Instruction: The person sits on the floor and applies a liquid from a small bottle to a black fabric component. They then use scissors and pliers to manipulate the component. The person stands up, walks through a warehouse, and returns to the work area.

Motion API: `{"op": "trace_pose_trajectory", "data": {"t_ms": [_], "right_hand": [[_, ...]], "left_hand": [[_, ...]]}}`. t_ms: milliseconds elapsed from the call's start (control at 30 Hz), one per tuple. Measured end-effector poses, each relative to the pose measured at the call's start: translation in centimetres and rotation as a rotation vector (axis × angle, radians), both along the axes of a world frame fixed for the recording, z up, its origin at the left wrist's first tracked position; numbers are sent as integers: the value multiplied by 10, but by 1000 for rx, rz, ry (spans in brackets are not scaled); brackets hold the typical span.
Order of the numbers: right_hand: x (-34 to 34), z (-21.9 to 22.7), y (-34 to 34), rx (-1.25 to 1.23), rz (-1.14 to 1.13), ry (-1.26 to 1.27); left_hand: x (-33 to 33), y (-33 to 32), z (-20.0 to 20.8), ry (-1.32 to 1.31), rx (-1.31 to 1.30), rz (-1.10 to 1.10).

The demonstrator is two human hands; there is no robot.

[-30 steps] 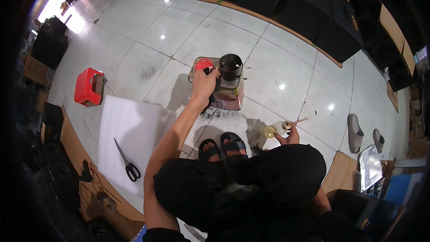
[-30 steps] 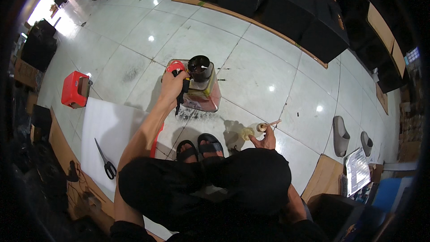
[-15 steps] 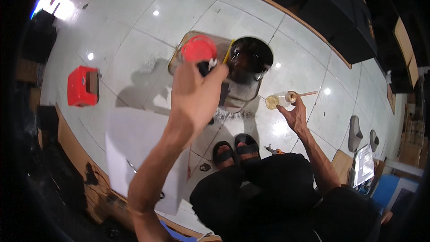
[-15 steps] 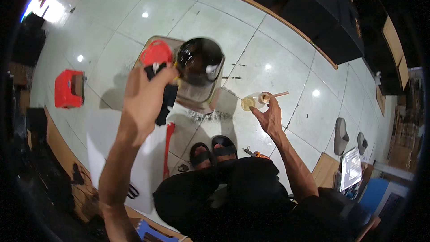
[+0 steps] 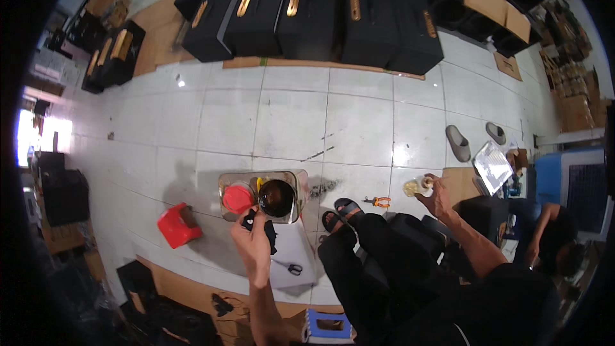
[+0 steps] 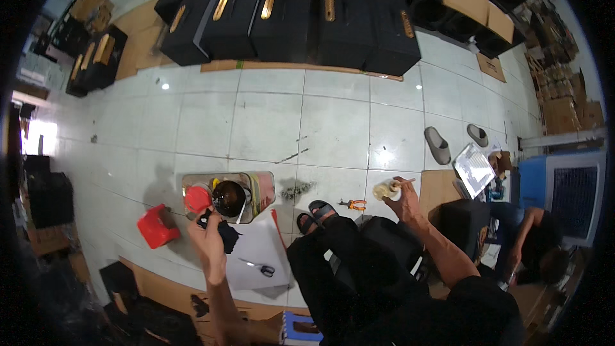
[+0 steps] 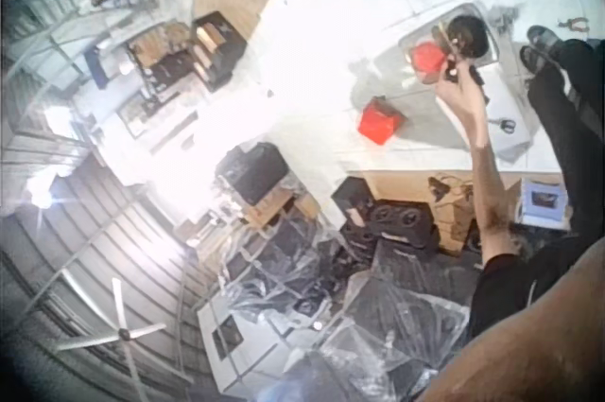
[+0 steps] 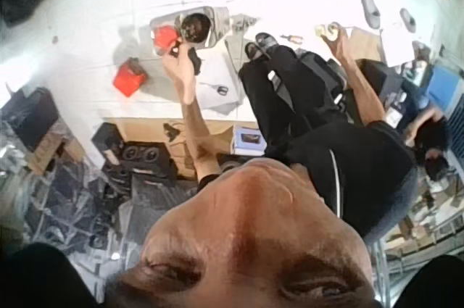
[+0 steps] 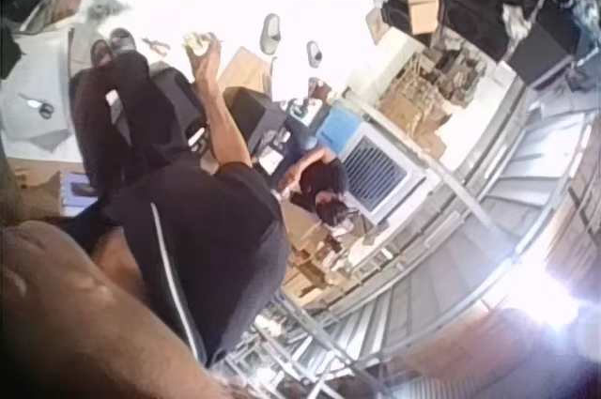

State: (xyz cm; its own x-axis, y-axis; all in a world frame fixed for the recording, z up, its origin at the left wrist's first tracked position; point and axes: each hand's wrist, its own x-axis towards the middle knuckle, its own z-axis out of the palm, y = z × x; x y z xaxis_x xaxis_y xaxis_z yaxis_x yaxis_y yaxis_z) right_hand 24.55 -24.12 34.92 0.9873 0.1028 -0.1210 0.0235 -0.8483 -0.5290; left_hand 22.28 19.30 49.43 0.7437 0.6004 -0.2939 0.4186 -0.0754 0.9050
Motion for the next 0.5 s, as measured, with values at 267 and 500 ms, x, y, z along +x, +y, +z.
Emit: {"op": "trace_pose_trajectory", "data": {"t_ms": [267,500], "right_hand": [[-97,205,-98,-148,-402,137],[-201,221,-134,-60,-862,-45]], "left_hand": [[4,-4,214,-76,-38,-36],[-4,-51,281,-207,-101,-142]]}}
